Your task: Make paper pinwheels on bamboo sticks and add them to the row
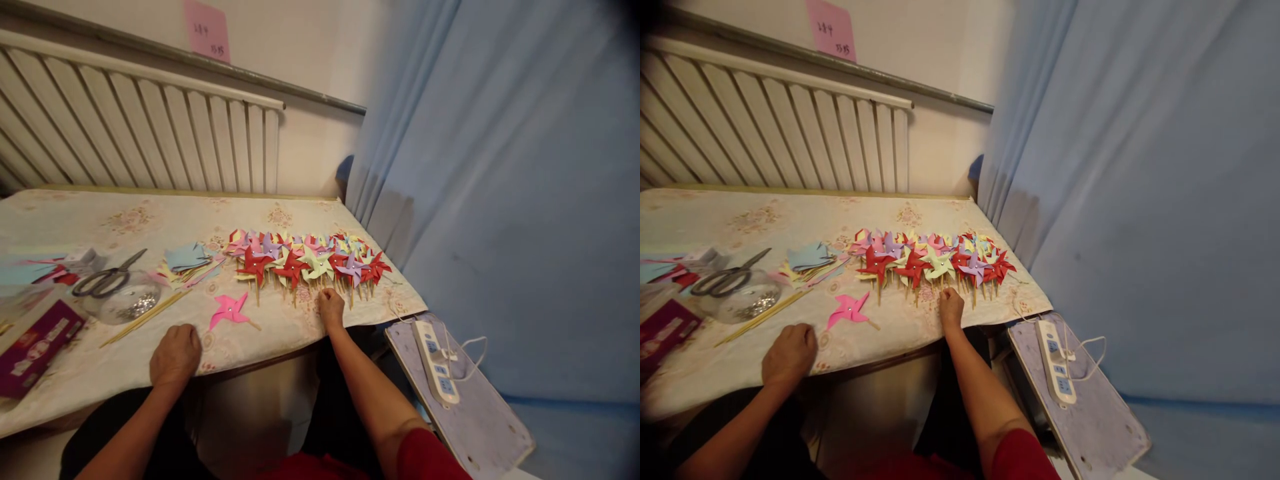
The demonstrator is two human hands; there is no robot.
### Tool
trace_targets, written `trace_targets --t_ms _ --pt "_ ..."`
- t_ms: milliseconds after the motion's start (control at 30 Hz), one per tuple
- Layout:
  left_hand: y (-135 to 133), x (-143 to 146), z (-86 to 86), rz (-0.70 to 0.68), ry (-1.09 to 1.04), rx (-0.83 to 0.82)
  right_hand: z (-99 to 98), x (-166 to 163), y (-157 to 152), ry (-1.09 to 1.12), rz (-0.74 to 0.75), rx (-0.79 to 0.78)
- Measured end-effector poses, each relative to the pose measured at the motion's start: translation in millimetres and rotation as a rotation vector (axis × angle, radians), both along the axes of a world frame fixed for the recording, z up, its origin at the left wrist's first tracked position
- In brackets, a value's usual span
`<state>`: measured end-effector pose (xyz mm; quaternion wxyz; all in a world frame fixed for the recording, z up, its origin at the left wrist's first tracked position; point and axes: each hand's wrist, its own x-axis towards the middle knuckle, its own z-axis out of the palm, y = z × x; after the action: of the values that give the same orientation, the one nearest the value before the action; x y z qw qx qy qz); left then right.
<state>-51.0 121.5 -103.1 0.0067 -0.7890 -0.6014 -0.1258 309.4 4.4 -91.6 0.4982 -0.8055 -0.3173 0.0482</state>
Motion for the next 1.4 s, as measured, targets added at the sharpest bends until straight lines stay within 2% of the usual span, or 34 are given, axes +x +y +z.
trace_targets --t_ms 267,767,1400 --pt "-1 0 -0.5 -0.002 -0.002 0.013 -12.0 6 12 0.030 -0.044 -0.012" --pt "0 -1 -6.5 -0.024 0.019 0.102 -18.2 18 19 0.006 -0.097 -0.050" --pt "-1 1 -3.6 0.003 0.017 0.077 -28.0 21 22 -0.058 -0.172 -0.046"
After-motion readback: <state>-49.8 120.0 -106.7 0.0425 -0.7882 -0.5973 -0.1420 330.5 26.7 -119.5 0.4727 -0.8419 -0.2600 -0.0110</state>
